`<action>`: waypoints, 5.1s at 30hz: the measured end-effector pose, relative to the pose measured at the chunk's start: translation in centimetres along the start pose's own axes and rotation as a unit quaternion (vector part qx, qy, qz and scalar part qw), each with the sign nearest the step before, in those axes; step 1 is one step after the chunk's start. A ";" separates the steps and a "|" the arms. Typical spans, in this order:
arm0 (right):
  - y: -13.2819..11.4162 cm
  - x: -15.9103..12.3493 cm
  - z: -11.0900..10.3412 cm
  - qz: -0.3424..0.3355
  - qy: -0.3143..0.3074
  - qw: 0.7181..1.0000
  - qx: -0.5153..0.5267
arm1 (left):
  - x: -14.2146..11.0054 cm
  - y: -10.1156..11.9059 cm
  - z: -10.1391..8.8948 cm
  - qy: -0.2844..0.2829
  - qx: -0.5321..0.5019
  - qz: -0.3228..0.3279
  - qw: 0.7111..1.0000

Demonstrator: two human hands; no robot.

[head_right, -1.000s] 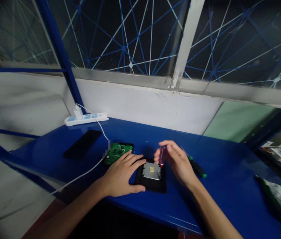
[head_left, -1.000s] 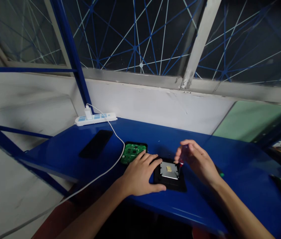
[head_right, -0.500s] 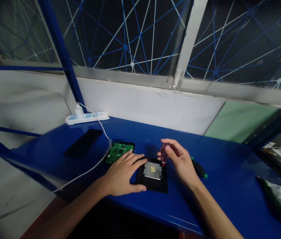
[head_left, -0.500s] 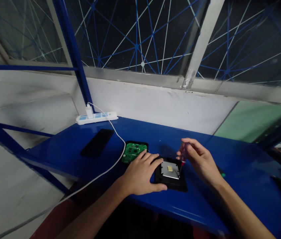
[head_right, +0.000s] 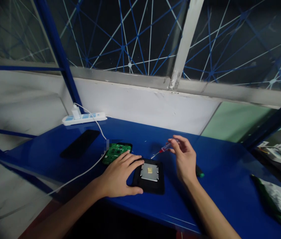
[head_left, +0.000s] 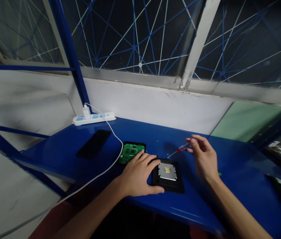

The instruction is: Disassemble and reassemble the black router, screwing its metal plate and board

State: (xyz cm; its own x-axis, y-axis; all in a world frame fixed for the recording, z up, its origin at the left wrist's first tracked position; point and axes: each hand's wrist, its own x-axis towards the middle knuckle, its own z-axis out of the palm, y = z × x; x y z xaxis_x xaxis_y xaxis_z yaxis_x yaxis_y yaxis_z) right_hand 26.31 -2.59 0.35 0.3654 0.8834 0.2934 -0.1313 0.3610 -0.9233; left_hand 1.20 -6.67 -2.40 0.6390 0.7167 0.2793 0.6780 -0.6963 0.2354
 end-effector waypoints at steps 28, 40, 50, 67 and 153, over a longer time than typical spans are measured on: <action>0.8 0.5 -0.3 0.008 0.043 0.999 -0.025 | 1.1 0.4 -1.9 0.033 -0.010 -0.006 0.999; -2.0 -0.6 4.3 -0.195 -0.074 0.966 -0.152 | -1.3 1.0 -0.6 0.053 -0.021 -0.020 0.998; 2.0 -2.9 4.3 -0.231 -0.094 0.956 -0.157 | -1.4 0.7 0.3 0.029 -0.002 -0.008 1.000; 1.5 -3.0 4.3 -0.237 -0.118 0.952 -0.153 | -1.3 0.8 0.3 0.032 0.012 -0.007 0.999; 0.6 -3.5 4.7 -0.213 -0.224 0.944 -0.115 | -1.3 1.1 0.3 0.040 0.014 -0.016 0.999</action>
State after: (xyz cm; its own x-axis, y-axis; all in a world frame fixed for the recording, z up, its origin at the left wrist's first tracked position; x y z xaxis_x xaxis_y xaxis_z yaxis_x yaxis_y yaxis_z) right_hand 20.65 -4.04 -0.05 -0.0927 0.7294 0.6778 0.1625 0.6826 -0.7124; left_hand 1.22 -8.31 -2.83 0.5872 0.7321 0.3453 0.7082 -0.6713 0.2187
